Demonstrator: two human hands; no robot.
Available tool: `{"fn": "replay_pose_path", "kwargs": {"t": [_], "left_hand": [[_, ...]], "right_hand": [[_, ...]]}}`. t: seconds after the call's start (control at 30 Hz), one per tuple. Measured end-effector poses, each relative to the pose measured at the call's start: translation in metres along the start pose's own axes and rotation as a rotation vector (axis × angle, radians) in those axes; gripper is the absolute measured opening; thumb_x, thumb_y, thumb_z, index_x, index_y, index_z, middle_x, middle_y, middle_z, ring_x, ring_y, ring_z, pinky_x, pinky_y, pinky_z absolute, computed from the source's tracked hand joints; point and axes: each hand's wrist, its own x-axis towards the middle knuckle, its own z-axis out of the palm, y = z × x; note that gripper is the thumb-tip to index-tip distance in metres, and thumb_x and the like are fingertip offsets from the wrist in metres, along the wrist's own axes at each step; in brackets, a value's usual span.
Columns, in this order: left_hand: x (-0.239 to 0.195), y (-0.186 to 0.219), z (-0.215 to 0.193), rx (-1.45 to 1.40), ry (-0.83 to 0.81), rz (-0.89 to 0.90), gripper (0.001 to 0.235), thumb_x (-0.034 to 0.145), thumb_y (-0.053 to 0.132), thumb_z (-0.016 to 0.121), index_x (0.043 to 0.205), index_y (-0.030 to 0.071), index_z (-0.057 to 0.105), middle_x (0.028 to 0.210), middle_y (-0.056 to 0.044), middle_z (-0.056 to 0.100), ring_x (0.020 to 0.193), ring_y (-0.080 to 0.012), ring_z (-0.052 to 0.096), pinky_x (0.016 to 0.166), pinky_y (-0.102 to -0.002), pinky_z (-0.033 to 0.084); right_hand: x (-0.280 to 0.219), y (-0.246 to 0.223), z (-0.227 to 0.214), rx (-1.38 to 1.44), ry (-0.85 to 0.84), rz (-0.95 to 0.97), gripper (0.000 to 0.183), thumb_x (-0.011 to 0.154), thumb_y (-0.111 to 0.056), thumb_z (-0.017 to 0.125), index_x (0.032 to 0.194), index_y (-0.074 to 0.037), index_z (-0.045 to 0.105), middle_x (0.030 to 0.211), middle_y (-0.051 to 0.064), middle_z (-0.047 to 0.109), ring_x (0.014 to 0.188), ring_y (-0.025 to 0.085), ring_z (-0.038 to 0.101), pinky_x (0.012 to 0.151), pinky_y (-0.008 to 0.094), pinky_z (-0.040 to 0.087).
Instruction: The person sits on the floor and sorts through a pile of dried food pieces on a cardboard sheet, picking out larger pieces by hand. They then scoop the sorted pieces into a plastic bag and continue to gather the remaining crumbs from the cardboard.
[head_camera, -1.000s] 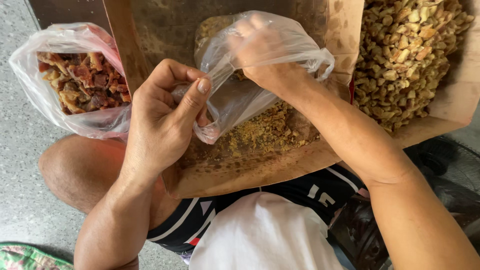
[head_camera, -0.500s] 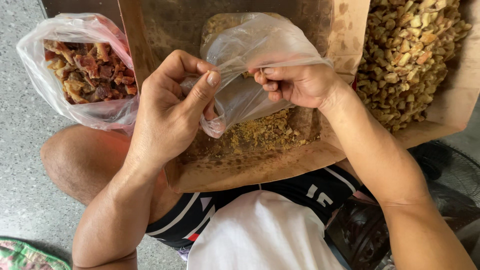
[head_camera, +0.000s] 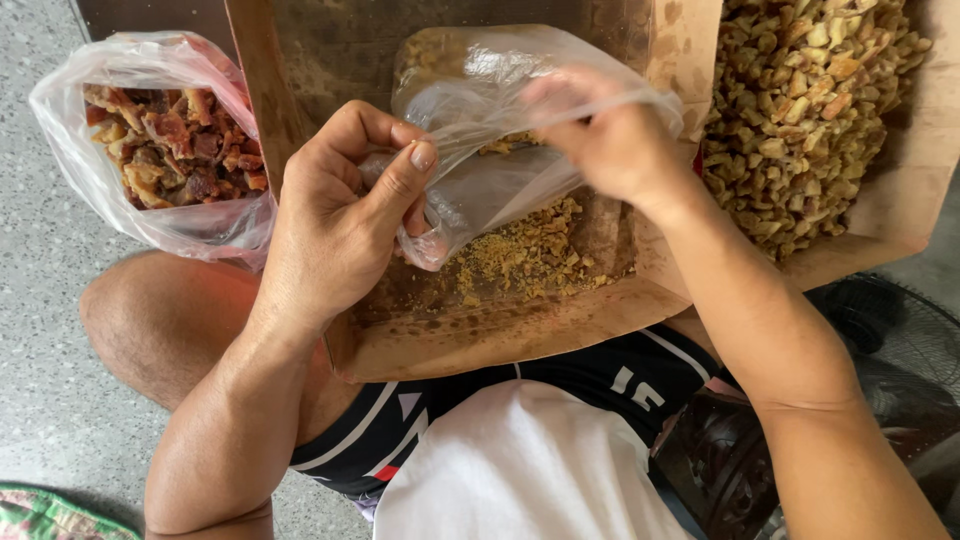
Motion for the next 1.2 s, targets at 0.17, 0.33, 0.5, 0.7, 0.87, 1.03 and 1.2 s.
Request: {"fn": "replay_pose_path", "kwargs": {"t": [0.17,0.33,0.5,0.7,0.87,1.03,1.2], "left_hand": [[0.001,-0.001,0.002,-0.062,0.005,-0.008,0.016,0.11,0.018,0.061,0.11,0.002,0.058,0.085,0.0,0.062,0.069,-0.0035,0.058,0.059,-0.018,0.051],[-0.001,-0.007,0.001,-0.101,0.009,0.031,0.015,0.111,0.017,0.061,0.112,0.002,0.058,0.088,0.0,0.062,0.069,-0.0036,0.057,0.059,-0.018,0.05],[0.001,-0.01,-0.004,-0.169,0.062,0.063,0.014,0.114,0.015,0.062,0.115,0.002,0.057,0.088,-0.001,0.063,0.072,-0.0037,0.058,0.064,-0.017,0.051],[0.003,-0.01,0.0,-0.169,0.055,0.061,0.015,0.113,0.016,0.062,0.114,0.002,0.057,0.085,0.0,0.063,0.069,-0.0035,0.058,0.062,-0.017,0.05],[0.001,-0.01,-0.001,-0.11,0.019,0.068,0.017,0.111,0.019,0.062,0.111,0.003,0.059,0.087,0.0,0.063,0.069,-0.0038,0.059,0.059,-0.018,0.051],[0.0,-0.005,0.002,-0.073,-0.009,0.038,0.019,0.11,0.021,0.062,0.11,0.003,0.06,0.087,0.0,0.063,0.069,-0.0036,0.06,0.06,-0.019,0.054],[0.0,-0.007,0.002,-0.065,-0.014,0.049,0.019,0.111,0.021,0.062,0.109,0.003,0.059,0.087,0.0,0.063,0.069,-0.0041,0.059,0.06,-0.019,0.052]], "right_hand": [[-0.003,-0.011,0.024,-0.574,-0.163,0.095,0.033,0.098,-0.028,0.067,0.126,-0.011,0.067,0.109,0.013,0.072,0.074,0.016,0.066,0.067,0.035,0.056],[0.008,0.005,0.029,-0.664,-0.078,0.033,0.029,0.105,-0.025,0.062,0.13,-0.013,0.069,0.103,0.01,0.075,0.068,0.022,0.067,0.064,0.038,0.06],[0.023,0.002,0.024,-0.654,0.445,-0.714,0.019,0.096,-0.012,0.07,0.113,-0.003,0.072,0.092,0.014,0.072,0.075,0.026,0.067,0.065,0.039,0.057],[0.048,-0.001,0.03,-0.786,0.477,-0.738,0.011,0.101,-0.008,0.065,0.091,-0.005,0.07,0.077,0.012,0.065,0.069,0.028,0.064,0.06,0.043,0.051],[0.043,-0.01,0.019,-0.478,0.154,-0.45,0.027,0.11,-0.022,0.059,0.093,-0.004,0.07,0.072,0.012,0.064,0.06,0.025,0.06,0.054,0.041,0.047],[0.01,-0.005,0.003,-0.229,-0.038,0.058,0.03,0.1,-0.036,0.061,0.115,-0.012,0.07,0.082,-0.002,0.067,0.056,0.013,0.058,0.049,0.028,0.047],[0.016,0.028,0.008,0.071,-0.127,0.047,0.027,0.097,-0.02,0.054,0.098,-0.001,0.073,0.076,0.005,0.066,0.059,0.01,0.062,0.051,0.024,0.051]]}}
